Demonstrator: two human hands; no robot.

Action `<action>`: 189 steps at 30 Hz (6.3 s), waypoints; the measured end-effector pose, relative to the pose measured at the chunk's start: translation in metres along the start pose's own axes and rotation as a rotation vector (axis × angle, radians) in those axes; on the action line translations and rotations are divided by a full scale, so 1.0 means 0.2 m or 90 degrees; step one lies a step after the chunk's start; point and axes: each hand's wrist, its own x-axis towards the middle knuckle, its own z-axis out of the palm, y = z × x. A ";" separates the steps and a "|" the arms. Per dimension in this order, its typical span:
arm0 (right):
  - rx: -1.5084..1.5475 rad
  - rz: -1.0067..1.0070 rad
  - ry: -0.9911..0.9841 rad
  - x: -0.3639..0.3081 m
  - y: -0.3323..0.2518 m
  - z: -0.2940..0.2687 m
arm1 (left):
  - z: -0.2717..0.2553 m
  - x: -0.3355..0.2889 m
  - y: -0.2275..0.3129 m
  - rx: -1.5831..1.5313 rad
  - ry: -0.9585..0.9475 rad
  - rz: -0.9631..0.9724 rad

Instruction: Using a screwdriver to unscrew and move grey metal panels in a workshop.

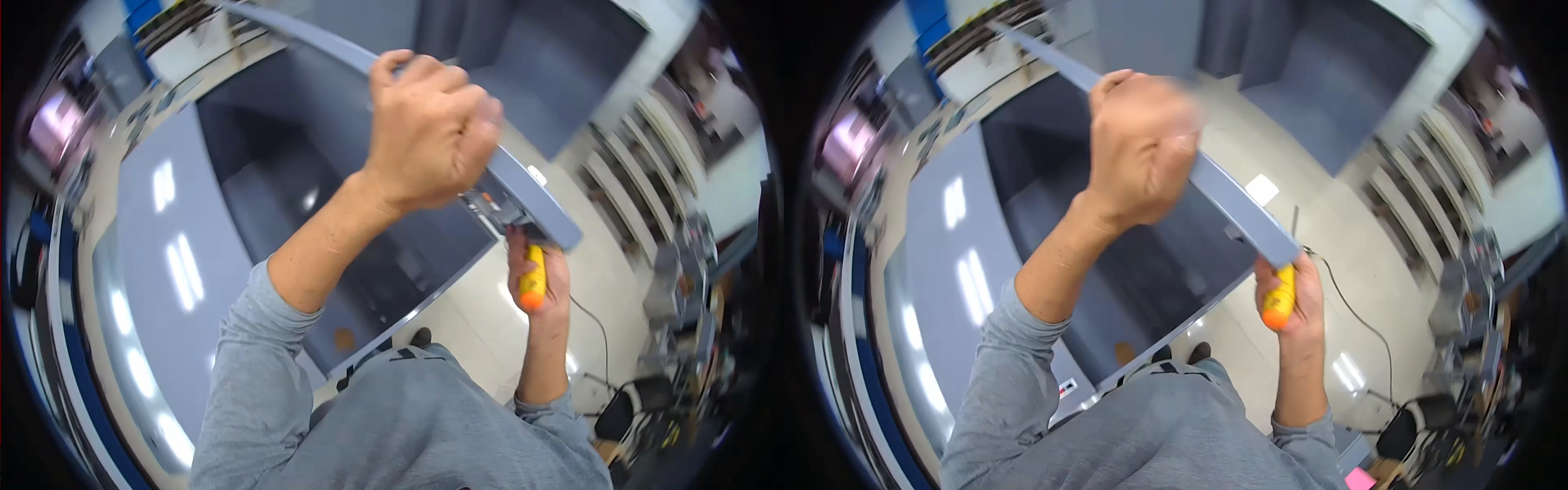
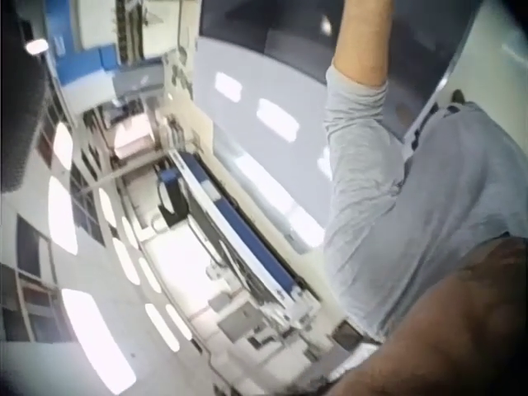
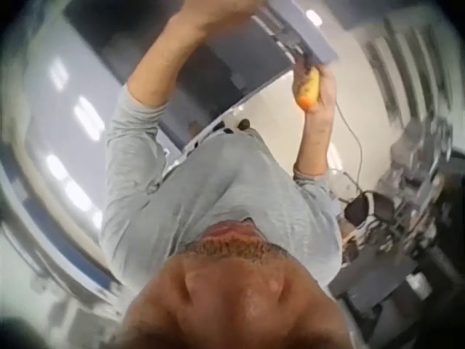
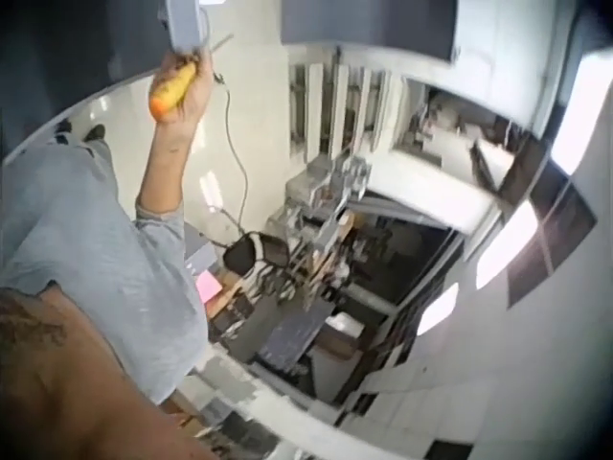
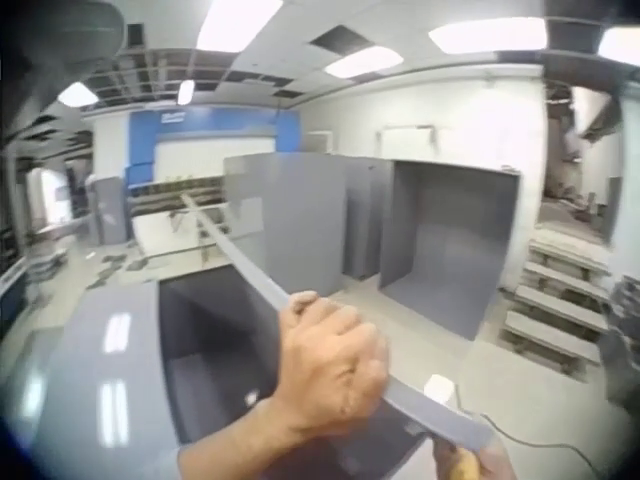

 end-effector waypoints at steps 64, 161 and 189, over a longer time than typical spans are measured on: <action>-0.822 0.236 0.032 0.56 0.84 -0.93 | -0.80 -2.12 0.51 0.287 -0.670 -0.945; -1.145 0.344 -0.548 0.24 1.95 0.28 | -0.69 -2.45 0.73 0.178 -0.107 -1.409; -1.215 0.393 -0.401 0.63 2.06 -0.25 | -0.64 -2.27 1.49 0.154 -0.080 -1.265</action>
